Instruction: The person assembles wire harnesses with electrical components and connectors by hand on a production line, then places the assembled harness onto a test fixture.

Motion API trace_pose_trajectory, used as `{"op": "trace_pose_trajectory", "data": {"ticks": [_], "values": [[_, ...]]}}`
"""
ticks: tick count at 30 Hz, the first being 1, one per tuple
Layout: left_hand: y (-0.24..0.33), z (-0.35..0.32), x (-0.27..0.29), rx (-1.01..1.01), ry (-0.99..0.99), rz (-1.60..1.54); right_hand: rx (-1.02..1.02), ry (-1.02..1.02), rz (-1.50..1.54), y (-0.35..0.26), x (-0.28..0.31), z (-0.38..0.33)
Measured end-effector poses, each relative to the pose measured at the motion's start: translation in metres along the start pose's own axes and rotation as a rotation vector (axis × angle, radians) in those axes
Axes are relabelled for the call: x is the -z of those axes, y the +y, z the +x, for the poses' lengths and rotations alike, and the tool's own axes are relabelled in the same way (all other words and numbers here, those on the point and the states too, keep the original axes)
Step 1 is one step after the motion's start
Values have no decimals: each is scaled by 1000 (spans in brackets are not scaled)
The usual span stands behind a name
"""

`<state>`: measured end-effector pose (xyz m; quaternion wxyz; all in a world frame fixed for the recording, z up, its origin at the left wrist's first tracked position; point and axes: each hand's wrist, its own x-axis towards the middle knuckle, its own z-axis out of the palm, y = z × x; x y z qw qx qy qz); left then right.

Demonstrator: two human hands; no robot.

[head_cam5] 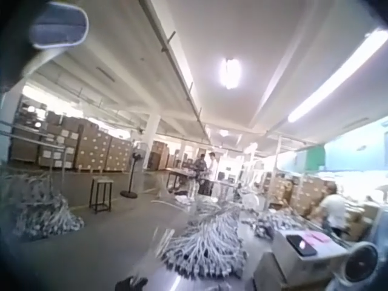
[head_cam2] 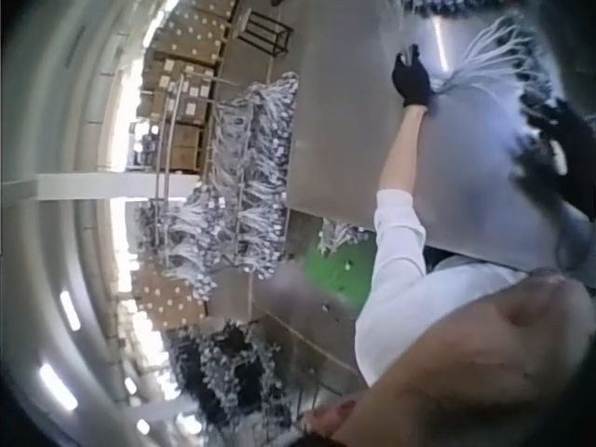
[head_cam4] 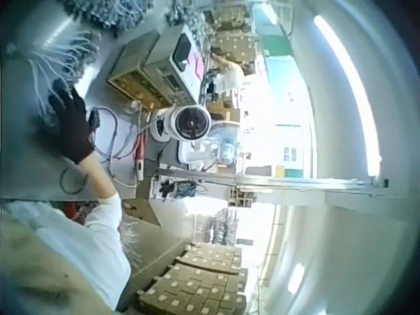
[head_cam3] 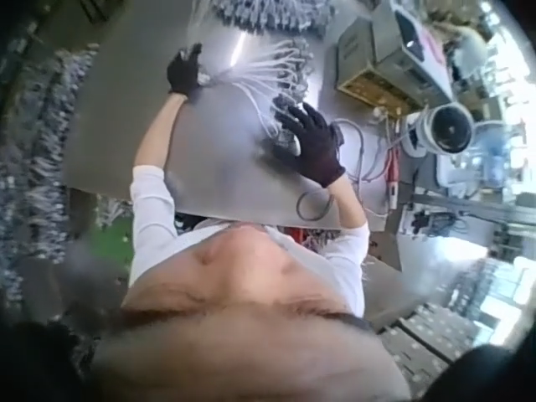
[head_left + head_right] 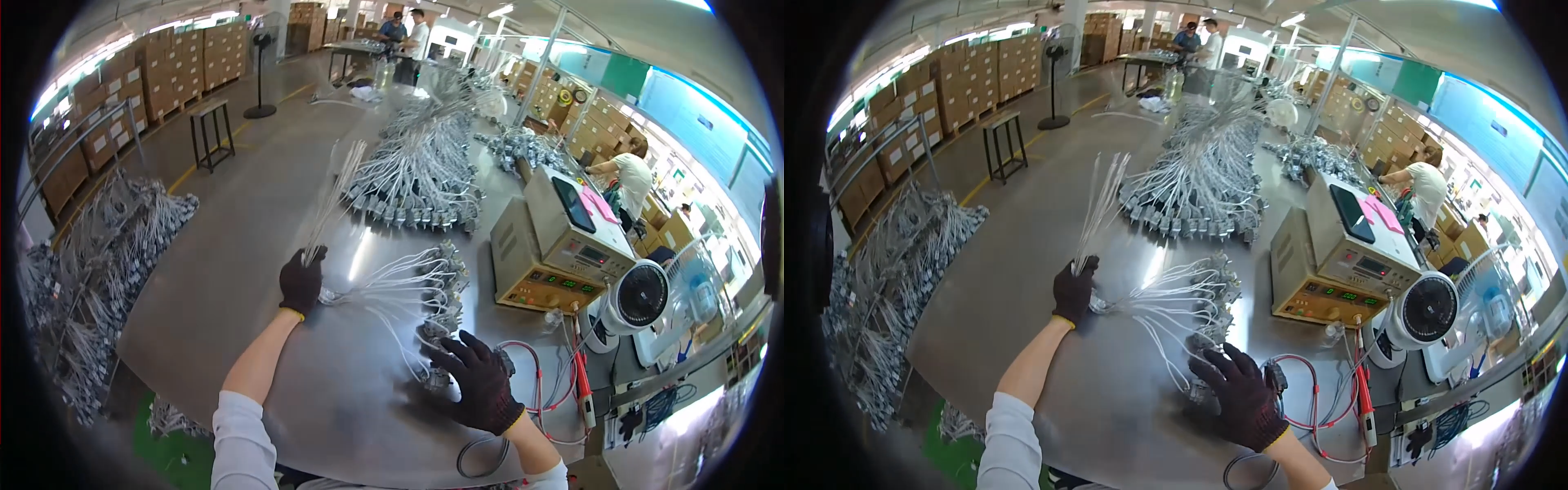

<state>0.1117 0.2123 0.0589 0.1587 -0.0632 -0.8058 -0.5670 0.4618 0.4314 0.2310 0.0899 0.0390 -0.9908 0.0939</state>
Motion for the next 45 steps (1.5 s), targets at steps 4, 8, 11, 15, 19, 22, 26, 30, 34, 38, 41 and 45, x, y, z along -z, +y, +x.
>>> {"op": "trace_pose_trajectory", "data": {"ticks": [4, 8, 11, 15, 19, 22, 26, 30, 34, 38, 41, 45], "values": [[-12, 6, -4, -56, 41, 12, 98, -62, 150, 11, -24, 0], [-7, 3, 0, -108, 20, -107, 110, 40, 174, 13, -33, 3], [2, 1, 3, 13, -83, -82, 176, 148, 118, 6, -26, 9], [-4, 1, 1, -49, -79, -168, 183, 133, 360, -20, -34, 12], [-13, 10, 1, 57, -144, -441, 219, -112, 347, -36, -55, 7], [10, 8, 5, 206, -160, -583, 193, -191, 426, -26, -73, -5], [17, 8, 10, 241, -146, -551, 202, -136, 437, -11, -83, -7], [11, 8, 17, 178, -159, -547, 151, -160, 499, 3, -39, 5], [16, 5, 7, 218, -136, -528, -87, 275, 389, 52, -43, 2], [17, 1, 11, 268, -123, -512, -74, 247, 178, 60, -64, 3], [22, 0, 13, 256, -130, -512, -45, 244, 267, 51, -74, 1], [19, 3, 14, 241, -136, -516, -100, 166, 287, 43, -82, 3]]}}
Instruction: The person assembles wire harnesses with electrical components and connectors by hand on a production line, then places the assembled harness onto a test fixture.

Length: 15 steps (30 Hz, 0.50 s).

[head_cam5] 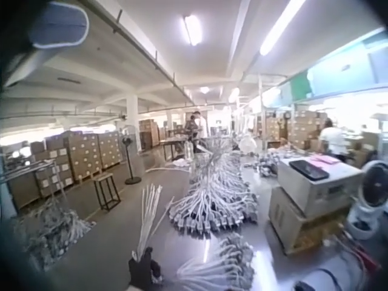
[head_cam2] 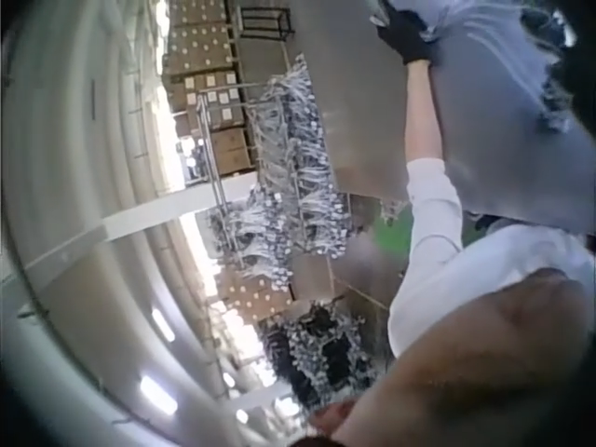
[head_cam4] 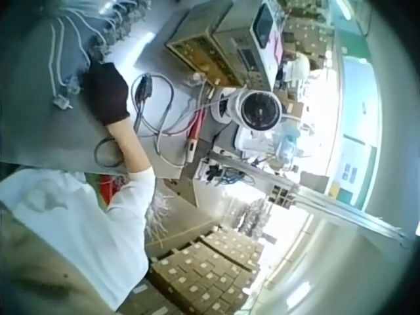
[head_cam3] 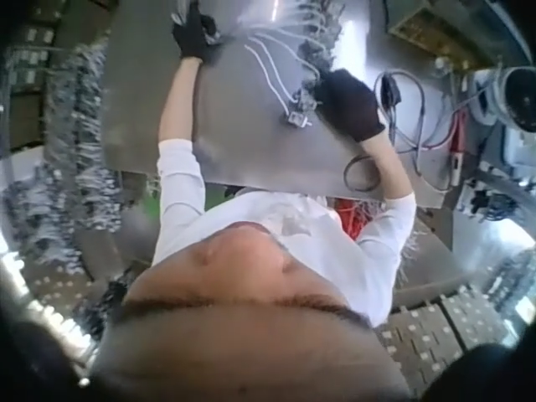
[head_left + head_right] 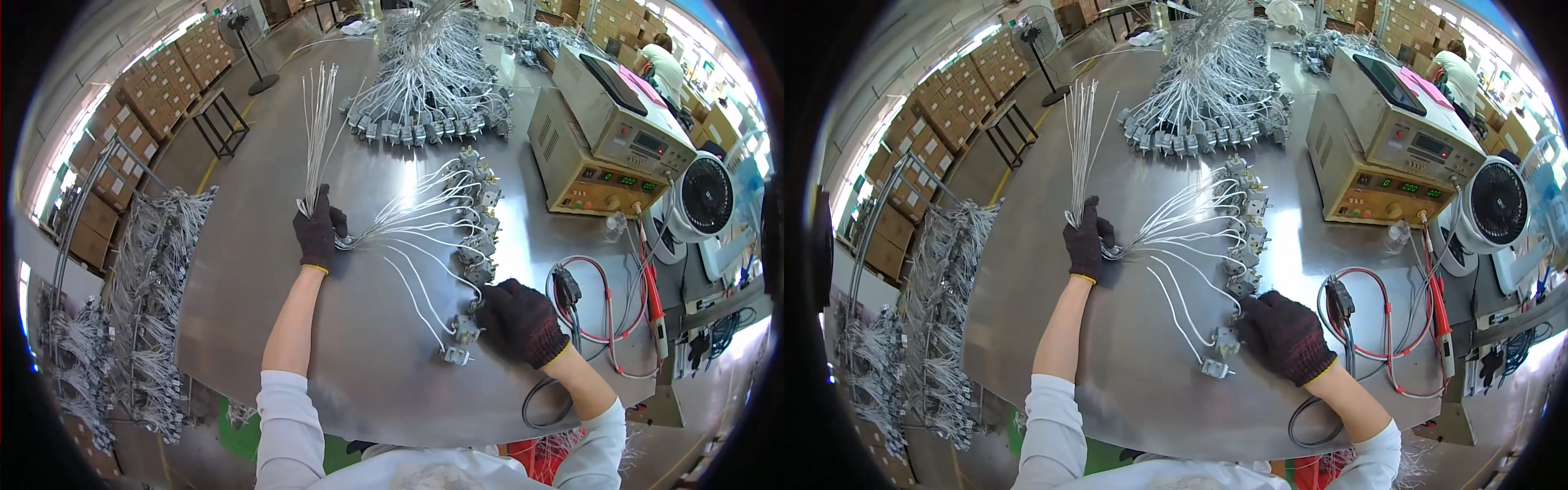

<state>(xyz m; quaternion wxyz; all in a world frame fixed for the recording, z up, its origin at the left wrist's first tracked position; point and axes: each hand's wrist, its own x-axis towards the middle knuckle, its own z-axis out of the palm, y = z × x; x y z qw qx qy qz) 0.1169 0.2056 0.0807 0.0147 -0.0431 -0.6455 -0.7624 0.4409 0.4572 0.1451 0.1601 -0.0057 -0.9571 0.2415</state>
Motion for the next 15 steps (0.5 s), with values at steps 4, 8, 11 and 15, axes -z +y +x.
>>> {"op": "trace_pose_trajectory", "data": {"ticks": [4, 8, 11, 15], "values": [[-1, -1, -2, 6, -9, 3, 11, -167, -118, -8, -4, 3], [0, -1, -2, 9, 3, 9, 75, -354, -27, -14, 28, 14], [0, 1, -3, 23, -1, -43, -84, -327, 179, -7, 49, 27], [3, 2, 1, 8, 0, -47, 137, 120, -159, 30, 35, 57]]}}
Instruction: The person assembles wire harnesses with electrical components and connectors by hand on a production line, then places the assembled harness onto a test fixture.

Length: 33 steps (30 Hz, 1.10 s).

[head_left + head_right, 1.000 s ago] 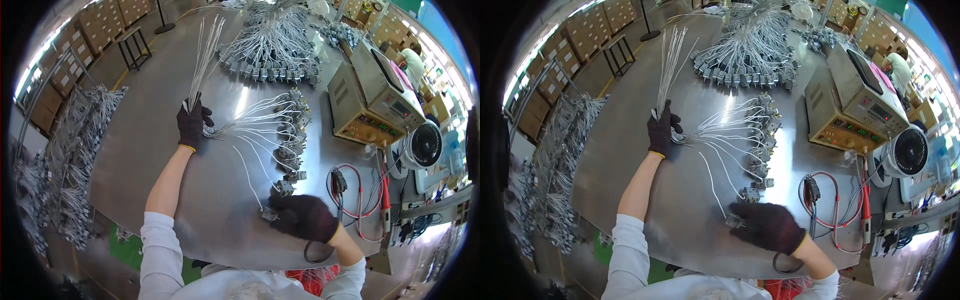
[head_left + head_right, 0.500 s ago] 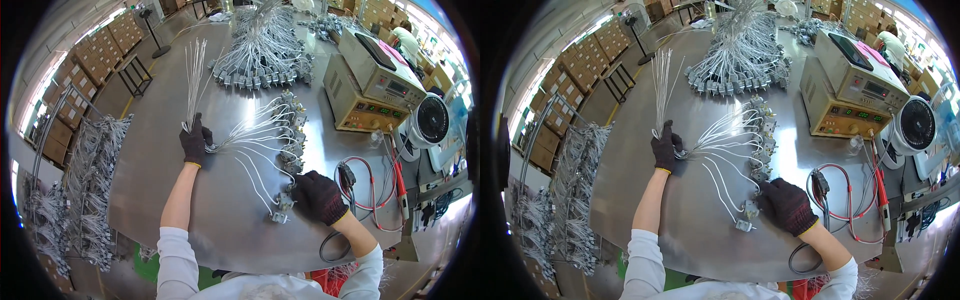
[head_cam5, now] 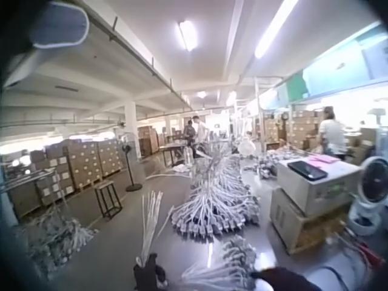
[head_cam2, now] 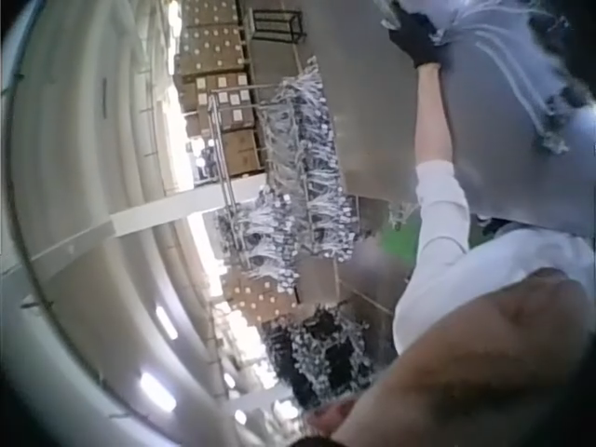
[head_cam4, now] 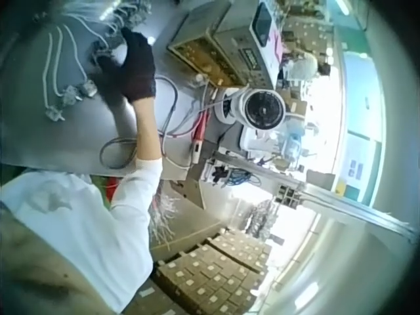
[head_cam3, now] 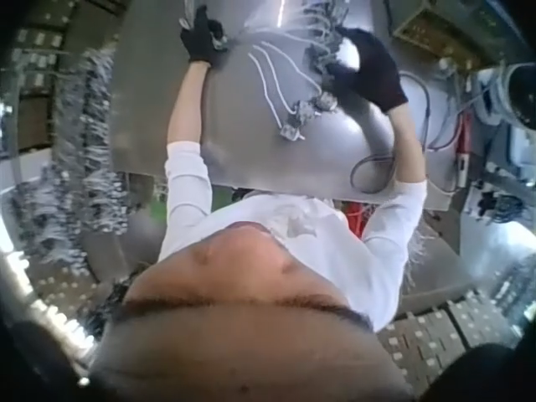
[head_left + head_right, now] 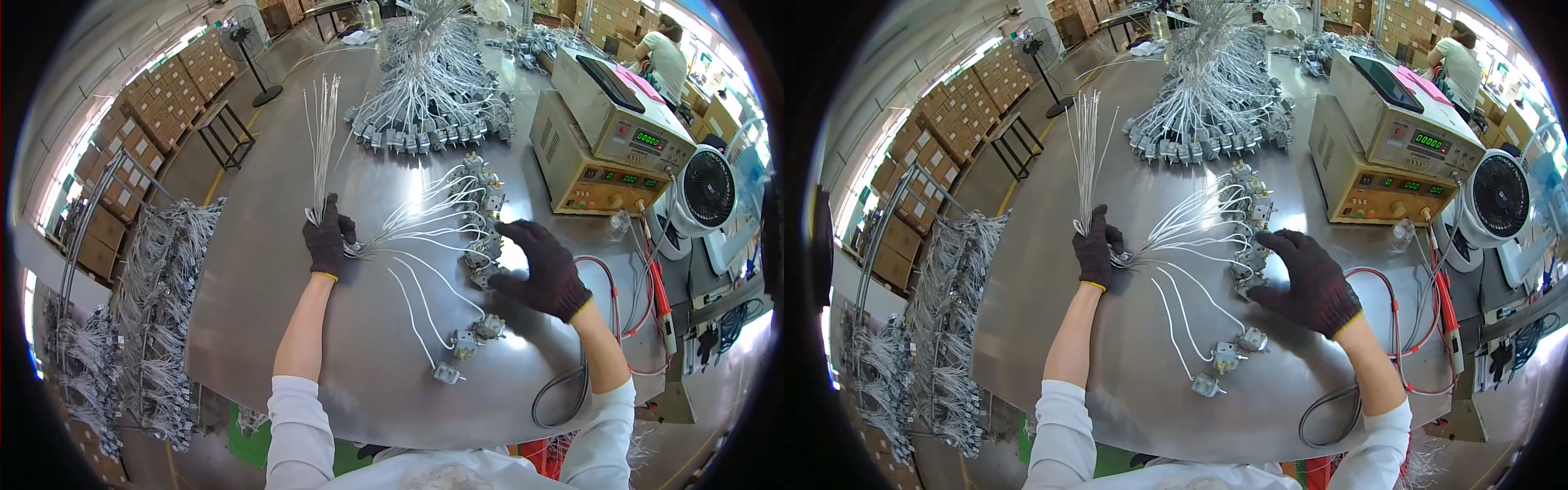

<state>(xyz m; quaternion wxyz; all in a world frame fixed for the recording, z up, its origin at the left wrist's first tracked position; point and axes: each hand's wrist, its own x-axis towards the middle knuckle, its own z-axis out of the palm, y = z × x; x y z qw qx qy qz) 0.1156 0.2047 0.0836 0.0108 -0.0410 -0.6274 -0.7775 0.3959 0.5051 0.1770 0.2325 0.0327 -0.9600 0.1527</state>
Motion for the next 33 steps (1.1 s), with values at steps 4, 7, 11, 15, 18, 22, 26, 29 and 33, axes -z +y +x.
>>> {"op": "trace_pose_trajectory", "data": {"ticks": [4, 7, 11, 15, 18, 22, 26, 29, 33], "values": [[-4, 0, -5, 5, 11, 15, -348, -321, 552, 7, -32, 2], [-2, -1, -9, 5, 12, 2, -213, -294, 486, 2, -37, -3], [-2, -3, -2, -17, -4, -14, 60, -256, 158, -38, -23, -11], [-5, 2, -2, -3, 4, -14, 104, -247, -123, -75, -18, -30], [-5, 4, -2, -55, -19, -4, -63, -349, 10, -76, -15, -35], [-2, -1, -3, -31, -12, -10, -132, -611, 206, -56, -17, -31], [-2, 5, 0, 2, 3, -4, -14, -529, 322, -46, 3, -17], [-3, 5, 1, -44, 1, -5, -331, -406, 277, -30, 9, 1], [-3, 2, -3, 3, 8, -29, -364, -294, 95, -7, -24, 6]]}}
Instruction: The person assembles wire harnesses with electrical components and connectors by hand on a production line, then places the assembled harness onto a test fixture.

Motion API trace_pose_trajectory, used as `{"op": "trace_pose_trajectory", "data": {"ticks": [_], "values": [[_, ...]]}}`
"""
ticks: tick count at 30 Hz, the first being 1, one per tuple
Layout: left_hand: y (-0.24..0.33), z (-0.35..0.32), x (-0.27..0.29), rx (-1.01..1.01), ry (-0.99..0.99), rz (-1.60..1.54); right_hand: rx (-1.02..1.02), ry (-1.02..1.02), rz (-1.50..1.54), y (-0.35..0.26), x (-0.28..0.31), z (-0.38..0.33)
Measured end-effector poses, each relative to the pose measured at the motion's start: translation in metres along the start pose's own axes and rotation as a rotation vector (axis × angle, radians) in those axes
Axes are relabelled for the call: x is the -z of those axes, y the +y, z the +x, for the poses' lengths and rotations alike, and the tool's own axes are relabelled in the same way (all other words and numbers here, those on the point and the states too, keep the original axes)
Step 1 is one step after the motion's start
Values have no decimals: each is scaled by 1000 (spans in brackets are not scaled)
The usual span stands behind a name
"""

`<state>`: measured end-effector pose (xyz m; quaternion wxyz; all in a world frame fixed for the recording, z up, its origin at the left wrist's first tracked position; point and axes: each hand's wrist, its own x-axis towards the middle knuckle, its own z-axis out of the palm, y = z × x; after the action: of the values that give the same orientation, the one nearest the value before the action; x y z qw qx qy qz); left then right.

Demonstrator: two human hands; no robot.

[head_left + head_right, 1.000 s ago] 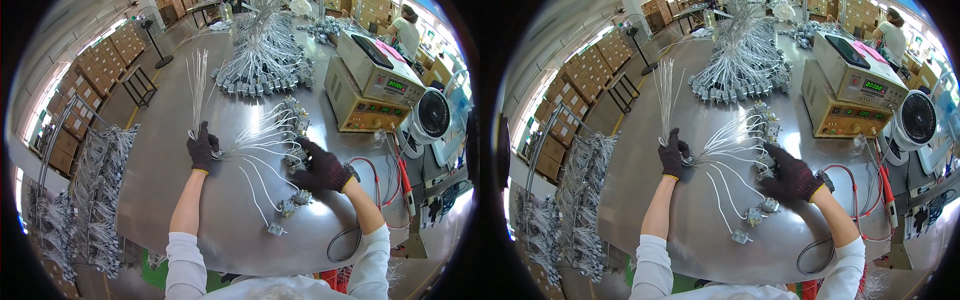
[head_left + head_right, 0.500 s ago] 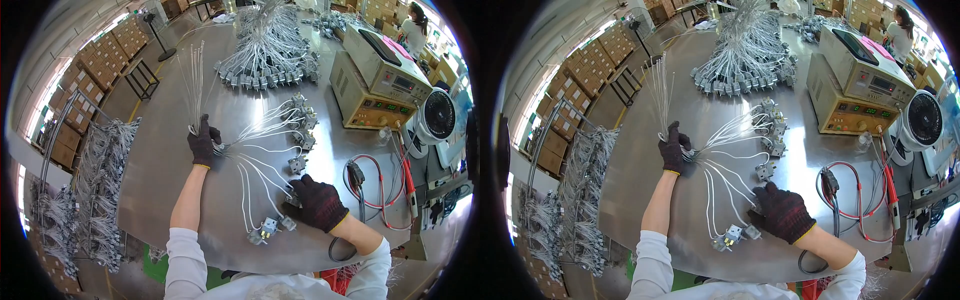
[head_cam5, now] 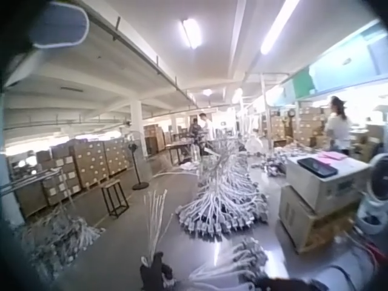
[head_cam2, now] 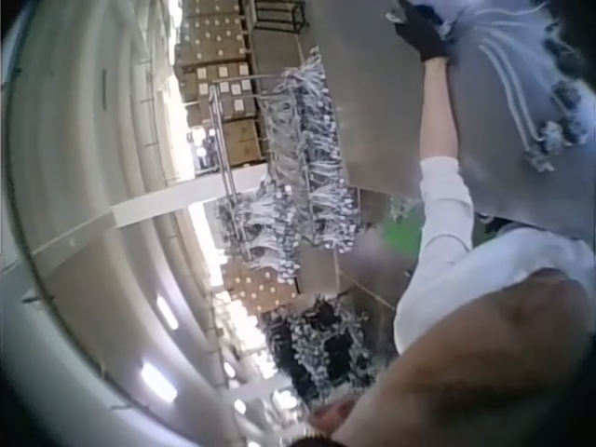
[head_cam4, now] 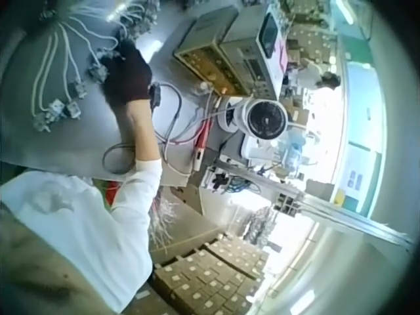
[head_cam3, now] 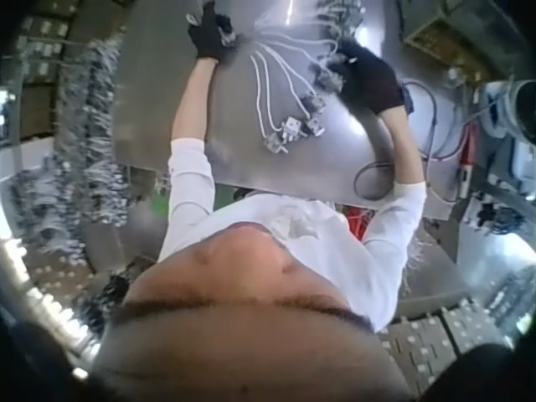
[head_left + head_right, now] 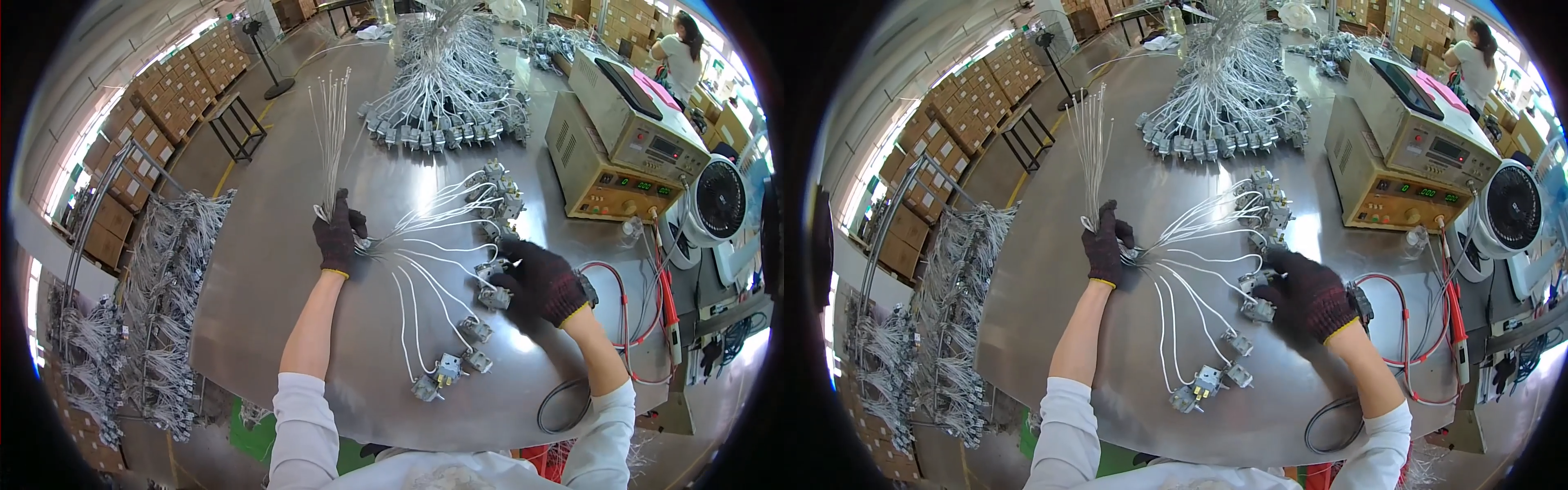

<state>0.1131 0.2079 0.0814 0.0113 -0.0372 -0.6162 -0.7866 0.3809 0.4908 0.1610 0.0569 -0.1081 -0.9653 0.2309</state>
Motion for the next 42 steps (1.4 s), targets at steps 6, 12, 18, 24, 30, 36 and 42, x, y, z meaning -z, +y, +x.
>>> {"op": "trace_pose_trajectory", "data": {"ticks": [6, 12, 18, 24, 30, 36, 42], "values": [[-2, -1, -5, 30, 21, 7, 127, -76, 401, -1, -30, -3], [3, 3, -3, -9, 51, -23, 423, -51, -438, -23, -12, -21], [2, 11, -8, 6, 35, 95, 363, -370, 80, -1, 37, -14], [-9, 11, 0, -7, -4, 30, 151, 119, 294, 51, 35, 55], [-9, 11, -6, 14, -3, -16, 180, 159, 327, 61, -4, 103], [-8, 12, 0, -1, -29, -4, 148, 124, 280, 51, -4, 87], [-8, 10, 0, -21, -65, 16, 300, 272, 18, 33, -1, 40]]}}
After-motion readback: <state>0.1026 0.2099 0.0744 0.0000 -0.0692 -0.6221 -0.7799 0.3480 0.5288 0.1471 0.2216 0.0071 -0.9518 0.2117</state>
